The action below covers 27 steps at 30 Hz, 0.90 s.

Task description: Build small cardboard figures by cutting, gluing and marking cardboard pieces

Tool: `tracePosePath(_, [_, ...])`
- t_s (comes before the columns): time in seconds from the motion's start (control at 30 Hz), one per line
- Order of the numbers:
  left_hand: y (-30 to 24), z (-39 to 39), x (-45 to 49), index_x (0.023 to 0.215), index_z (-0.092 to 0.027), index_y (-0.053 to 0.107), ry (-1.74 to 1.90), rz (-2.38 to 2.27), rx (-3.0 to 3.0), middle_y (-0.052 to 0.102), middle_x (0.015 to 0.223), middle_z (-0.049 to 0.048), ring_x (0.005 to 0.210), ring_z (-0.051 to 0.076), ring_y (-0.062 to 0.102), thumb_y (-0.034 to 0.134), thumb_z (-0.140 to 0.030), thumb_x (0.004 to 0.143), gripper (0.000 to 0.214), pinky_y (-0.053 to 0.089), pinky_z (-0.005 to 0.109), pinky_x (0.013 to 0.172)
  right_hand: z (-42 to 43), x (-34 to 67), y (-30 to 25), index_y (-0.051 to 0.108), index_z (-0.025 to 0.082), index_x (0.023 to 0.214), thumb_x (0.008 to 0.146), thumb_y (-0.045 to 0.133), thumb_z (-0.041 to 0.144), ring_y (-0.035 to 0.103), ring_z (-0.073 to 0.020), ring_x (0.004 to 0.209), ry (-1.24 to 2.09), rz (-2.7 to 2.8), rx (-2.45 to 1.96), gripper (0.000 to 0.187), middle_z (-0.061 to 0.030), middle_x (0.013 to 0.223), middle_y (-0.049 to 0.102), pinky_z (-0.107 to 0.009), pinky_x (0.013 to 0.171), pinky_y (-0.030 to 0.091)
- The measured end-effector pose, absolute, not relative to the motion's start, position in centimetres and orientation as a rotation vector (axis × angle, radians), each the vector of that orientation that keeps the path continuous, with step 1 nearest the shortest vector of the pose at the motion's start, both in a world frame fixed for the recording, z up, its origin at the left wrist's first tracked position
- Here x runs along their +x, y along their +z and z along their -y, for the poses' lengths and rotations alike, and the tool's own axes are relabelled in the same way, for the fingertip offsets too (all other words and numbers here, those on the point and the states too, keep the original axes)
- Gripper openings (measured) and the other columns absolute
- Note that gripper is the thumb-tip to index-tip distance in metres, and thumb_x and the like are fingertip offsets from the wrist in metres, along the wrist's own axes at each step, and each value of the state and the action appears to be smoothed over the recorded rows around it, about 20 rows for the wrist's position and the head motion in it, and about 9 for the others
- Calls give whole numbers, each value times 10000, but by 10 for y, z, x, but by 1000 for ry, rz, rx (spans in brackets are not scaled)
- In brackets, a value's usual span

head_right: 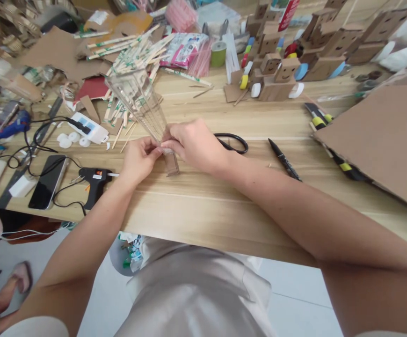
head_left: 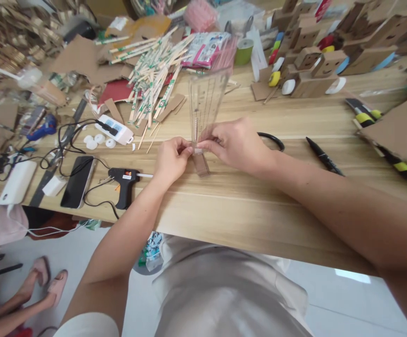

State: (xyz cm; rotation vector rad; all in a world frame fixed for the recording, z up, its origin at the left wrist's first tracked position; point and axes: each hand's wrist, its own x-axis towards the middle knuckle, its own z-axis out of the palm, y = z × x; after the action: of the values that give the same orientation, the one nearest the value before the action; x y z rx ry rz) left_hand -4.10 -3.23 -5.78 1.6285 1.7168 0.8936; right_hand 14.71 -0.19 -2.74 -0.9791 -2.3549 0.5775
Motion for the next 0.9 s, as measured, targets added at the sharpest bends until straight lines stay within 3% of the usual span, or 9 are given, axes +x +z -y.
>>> tracePosePath(0.3, [-64, 32, -49, 721, -182, 718, 996, -1529, 1545, 746, 711, 13, 713, 197, 691, 730, -132, 771, 72, 554, 330, 788, 1, 151, -46, 739, 188, 950, 1053, 566, 349, 766, -239, 848, 375, 2392, -743, 257, -70, 912, 811, -323, 766, 540])
tracePosePath(0.5, [-59, 36, -50, 724, -192, 727, 973, -1528, 1586, 778, 753, 22, 749, 209, 720, 713, -128, 782, 88, 548, 319, 759, 5, 148, -45, 750, 154, 957, 1035, 573, 261, 763, -258, 864, 372, 2399, -687, 221, -99, 917, 809, -331, 774, 531])
tracePosePath(0.73, [-52, 43, -41, 717, -209, 695, 950, -1710, 1655, 753, 714, 0, 705, 199, 698, 711, -111, 759, 108, 515, 306, 724, 1, 152, -29, 771, 168, 903, 966, 657, 236, 746, -221, 785, 561, 2333, -867, 147, -68, 870, 807, -314, 745, 528])
tracePosePath(0.9, [-51, 48, -34, 678, -217, 640, 1048, -1725, 1551, 724, 681, -14, 686, 190, 700, 707, -126, 751, 135, 535, 304, 721, -25, 178, -14, 761, 218, 1021, 937, 710, 288, 743, -240, 798, 523, 2112, -983, 121, -50, 828, 781, -376, 808, 577])
